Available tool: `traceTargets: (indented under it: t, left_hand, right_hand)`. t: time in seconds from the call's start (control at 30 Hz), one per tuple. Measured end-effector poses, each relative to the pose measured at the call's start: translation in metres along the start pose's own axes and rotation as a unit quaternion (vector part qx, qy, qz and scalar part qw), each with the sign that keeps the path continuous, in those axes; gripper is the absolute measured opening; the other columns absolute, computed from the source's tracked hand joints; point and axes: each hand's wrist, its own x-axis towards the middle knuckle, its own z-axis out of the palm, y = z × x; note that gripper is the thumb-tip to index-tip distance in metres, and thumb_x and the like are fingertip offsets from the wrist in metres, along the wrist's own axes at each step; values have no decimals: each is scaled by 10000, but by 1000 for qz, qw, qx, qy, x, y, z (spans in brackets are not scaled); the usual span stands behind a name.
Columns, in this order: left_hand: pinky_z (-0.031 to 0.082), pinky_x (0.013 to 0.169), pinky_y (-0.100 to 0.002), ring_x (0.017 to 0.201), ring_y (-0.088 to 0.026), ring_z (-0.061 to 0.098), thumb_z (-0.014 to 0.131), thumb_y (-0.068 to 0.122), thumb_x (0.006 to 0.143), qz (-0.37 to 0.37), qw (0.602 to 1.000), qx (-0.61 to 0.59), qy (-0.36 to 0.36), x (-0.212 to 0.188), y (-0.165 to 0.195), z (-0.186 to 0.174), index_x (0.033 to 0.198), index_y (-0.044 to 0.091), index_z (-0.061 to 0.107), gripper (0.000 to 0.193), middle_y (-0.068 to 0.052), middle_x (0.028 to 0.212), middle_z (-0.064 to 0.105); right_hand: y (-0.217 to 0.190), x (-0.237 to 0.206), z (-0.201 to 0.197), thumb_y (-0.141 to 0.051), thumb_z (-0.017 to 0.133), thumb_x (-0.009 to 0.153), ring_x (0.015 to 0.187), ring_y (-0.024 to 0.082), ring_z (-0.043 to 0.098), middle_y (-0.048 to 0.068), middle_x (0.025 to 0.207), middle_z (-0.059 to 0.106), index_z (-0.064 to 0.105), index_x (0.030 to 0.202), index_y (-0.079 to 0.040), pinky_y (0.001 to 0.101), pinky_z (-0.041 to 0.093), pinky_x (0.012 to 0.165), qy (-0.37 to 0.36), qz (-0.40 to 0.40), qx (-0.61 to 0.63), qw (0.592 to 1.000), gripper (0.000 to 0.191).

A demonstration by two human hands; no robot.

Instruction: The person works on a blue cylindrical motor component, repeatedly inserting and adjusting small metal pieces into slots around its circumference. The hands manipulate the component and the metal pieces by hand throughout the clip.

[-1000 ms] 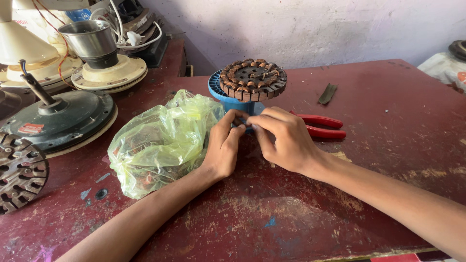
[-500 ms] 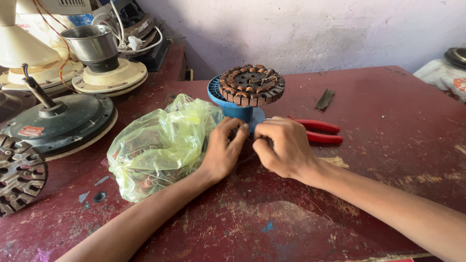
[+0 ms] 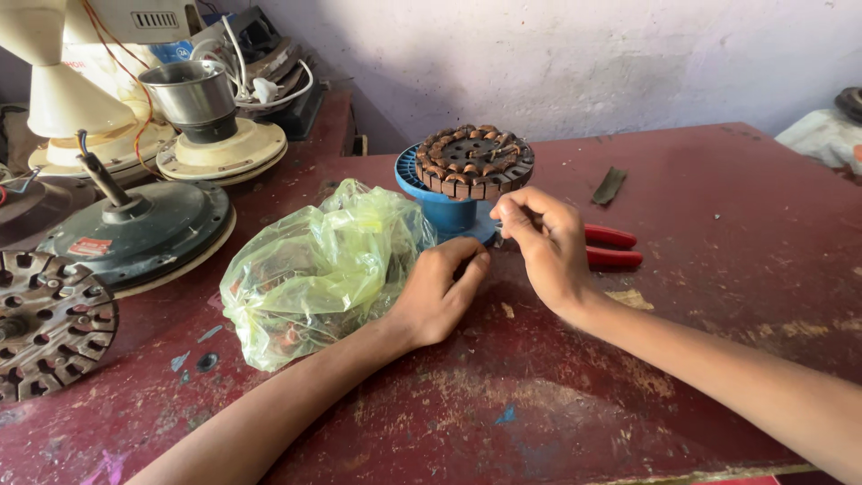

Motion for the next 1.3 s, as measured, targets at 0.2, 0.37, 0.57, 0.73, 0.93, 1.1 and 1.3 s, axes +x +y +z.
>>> traceTargets:
  t: [0.2,0.37,0.57,0.73,0.93,1.1,1.3]
  left_hand:
    - [483,700,-432,730,-329,623,458,237,1036,-27,999,-21,-1,0,1,-3,955,-18,595,301,-188,770,626]
    - [471,667,-388,693,-228,585,394,279,1042,-70,994,-78,35,2,-6,1,982,14,614,350,-131,712,582]
    - [445,654,-376,691,-187,512,388,308,1081,-69,989,-101,82,3,-18,2,929,-6,536,378,-84,716,537]
    - [443,635,-375,672,-179,510,390,342,1097,-89,989,-93,73,5,-19,3,904,-4,542,424,-80,709,552]
    - [449,646,-352,695,-165,525,385,349,1094,-72,990,-99,70,3,-18,2,932,4,562,420,-73,735,564]
    - [444,646,-327,710,-145,511,362,354,1103,-62,985,-141,73,3,-17,1,1010,17,606,426,-50,770,556]
    - [385,554,-270,644,-103,449,341,308,1044,-127,968,-182,120,3,-14,-3,1177,47,693,458,-9,767,508]
  right_hand:
    - [-11,5,-2,-157,584,1085,873,80,657,21,961,688,675,1098,-15,217,520,715,24,-73,-4,997,168]
    - [-17,3,1,-84,619,1045,846,99,702,53,993,726,688,1112,-8,232,536,673,-35,-145,-57,987,122]
    - [-17,2,1,-23,629,971,673,93,612,55,894,707,685,1072,8,264,482,575,-104,-140,-111,978,120]
    - [-19,3,-1,2,626,985,665,93,581,54,892,673,654,1146,0,261,469,575,-102,-178,-121,971,163]
    - [-22,0,1,24,614,1001,642,90,529,29,803,620,514,1378,-22,280,441,577,-123,-181,-106,970,392]
    - [-25,5,0,55,606,931,616,115,550,60,786,600,459,1430,-29,309,466,555,-197,-145,-131,961,527]
    - [-28,4,-1,99,544,929,764,210,679,148,1101,665,458,1437,15,349,551,632,-201,-195,-167,945,522]
